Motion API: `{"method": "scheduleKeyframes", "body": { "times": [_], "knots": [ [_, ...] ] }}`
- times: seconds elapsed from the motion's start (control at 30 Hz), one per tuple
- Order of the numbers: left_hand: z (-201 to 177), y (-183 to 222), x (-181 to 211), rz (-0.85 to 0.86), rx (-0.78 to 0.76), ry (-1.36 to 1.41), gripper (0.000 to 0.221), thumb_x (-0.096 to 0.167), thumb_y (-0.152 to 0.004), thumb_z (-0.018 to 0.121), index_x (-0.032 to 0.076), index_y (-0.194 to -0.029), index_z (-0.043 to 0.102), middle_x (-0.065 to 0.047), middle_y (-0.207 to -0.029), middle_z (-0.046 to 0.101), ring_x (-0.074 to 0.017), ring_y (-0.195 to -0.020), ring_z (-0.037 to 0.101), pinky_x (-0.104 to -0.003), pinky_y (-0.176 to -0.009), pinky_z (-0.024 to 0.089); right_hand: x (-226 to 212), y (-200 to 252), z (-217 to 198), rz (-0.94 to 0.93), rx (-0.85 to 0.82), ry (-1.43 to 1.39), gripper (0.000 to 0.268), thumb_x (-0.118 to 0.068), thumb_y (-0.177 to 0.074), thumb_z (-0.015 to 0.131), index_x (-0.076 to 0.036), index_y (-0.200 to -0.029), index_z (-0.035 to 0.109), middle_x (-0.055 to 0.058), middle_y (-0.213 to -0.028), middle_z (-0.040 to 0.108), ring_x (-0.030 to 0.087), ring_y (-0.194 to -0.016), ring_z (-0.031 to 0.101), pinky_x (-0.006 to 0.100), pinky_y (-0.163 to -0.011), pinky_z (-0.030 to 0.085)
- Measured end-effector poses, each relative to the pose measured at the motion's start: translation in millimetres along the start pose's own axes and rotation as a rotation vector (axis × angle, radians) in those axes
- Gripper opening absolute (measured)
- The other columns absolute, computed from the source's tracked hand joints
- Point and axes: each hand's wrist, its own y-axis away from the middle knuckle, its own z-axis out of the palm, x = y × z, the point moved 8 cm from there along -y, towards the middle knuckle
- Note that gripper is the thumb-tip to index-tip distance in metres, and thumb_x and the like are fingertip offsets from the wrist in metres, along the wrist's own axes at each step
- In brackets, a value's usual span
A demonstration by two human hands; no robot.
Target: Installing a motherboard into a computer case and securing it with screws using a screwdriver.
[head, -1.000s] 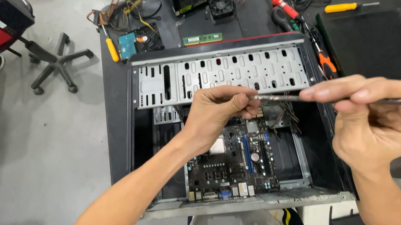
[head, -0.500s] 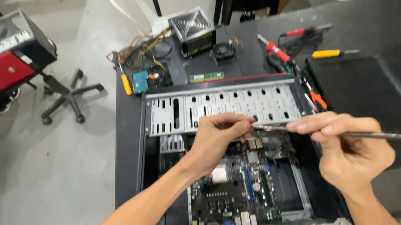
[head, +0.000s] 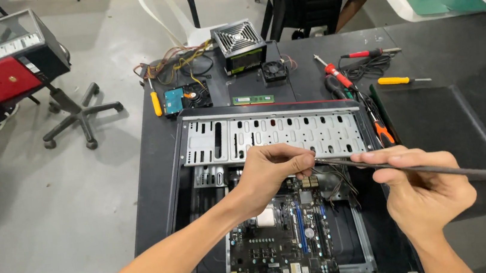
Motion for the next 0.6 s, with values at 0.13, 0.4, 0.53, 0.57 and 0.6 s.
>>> {"method": "scheduleKeyframes", "body": {
  "times": [0.13, 0.4, 0.53, 0.57, 0.6],
  "knots": [
    [5.1, 1.9, -5.4, -0.001, -0.018, 0.061, 0.017, 0.01, -0.085, 0.08, -0.005, -0.093, 0.078, -0.015, -0.075, 0.071, -0.0197, -0.067, 0.063, -0.029, -0.065, 0.057, 3.0, 3.4, -2.3, 0.006, 0.041, -0.01, 0.027, -0.004, -0.087, 0.074, 0.001, -0.101, 0.052, 0.027, -0.09, 0.067, 0.041, -0.085, 0.077, 0.048, -0.082, 0.073],
    [6.8, 1.8, -20.8, -0.131, 0.074, 0.059, 0.018, 0.008, -0.085, 0.08, -0.006, -0.095, 0.078, -0.014, -0.076, 0.071, -0.0197, -0.069, 0.063, -0.028, -0.065, 0.056, 1.8, -10.1, 14.6, 0.073, -0.032, -0.036, 0.027, -0.027, -0.106, 0.054, -0.003, -0.1, 0.043, 0.023, -0.088, 0.062, 0.027, -0.058, 0.066, 0.031, -0.057, 0.061],
    [-4.1, -6.0, -28.3, -0.038, 0.155, 0.036, 0.027, 0.012, -0.086, 0.086, -0.007, -0.103, 0.078, -0.023, -0.084, 0.077, -0.0188, -0.071, 0.074, -0.023, -0.063, 0.063, -0.2, -13.9, 19.7, 0.023, -0.133, -0.089, 0.024, -0.02, -0.108, 0.042, 0.004, -0.109, 0.045, 0.027, -0.095, 0.068, 0.029, -0.066, 0.075, 0.039, -0.061, 0.067],
    [-5.3, -6.1, -27.6, -0.043, 0.16, 0.031, 0.028, 0.013, -0.085, 0.086, -0.007, -0.103, 0.078, -0.022, -0.084, 0.077, -0.0186, -0.071, 0.073, -0.023, -0.064, 0.063, -1.0, -12.6, 20.9, 0.013, -0.177, -0.089, 0.018, -0.012, -0.105, 0.046, 0.005, -0.104, 0.05, 0.025, -0.092, 0.07, 0.029, -0.065, 0.076, 0.039, -0.063, 0.067],
    [-6.9, -6.6, -27.6, -0.048, 0.165, 0.025, 0.029, 0.014, -0.085, 0.086, -0.007, -0.104, 0.078, -0.022, -0.084, 0.077, -0.0184, -0.071, 0.073, -0.023, -0.064, 0.063, -1.0, -10.8, 22.1, 0.002, -0.221, -0.089, 0.013, -0.005, -0.103, 0.05, 0.006, -0.099, 0.055, 0.024, -0.089, 0.072, 0.029, -0.064, 0.078, 0.04, -0.064, 0.067]
  ]
}}
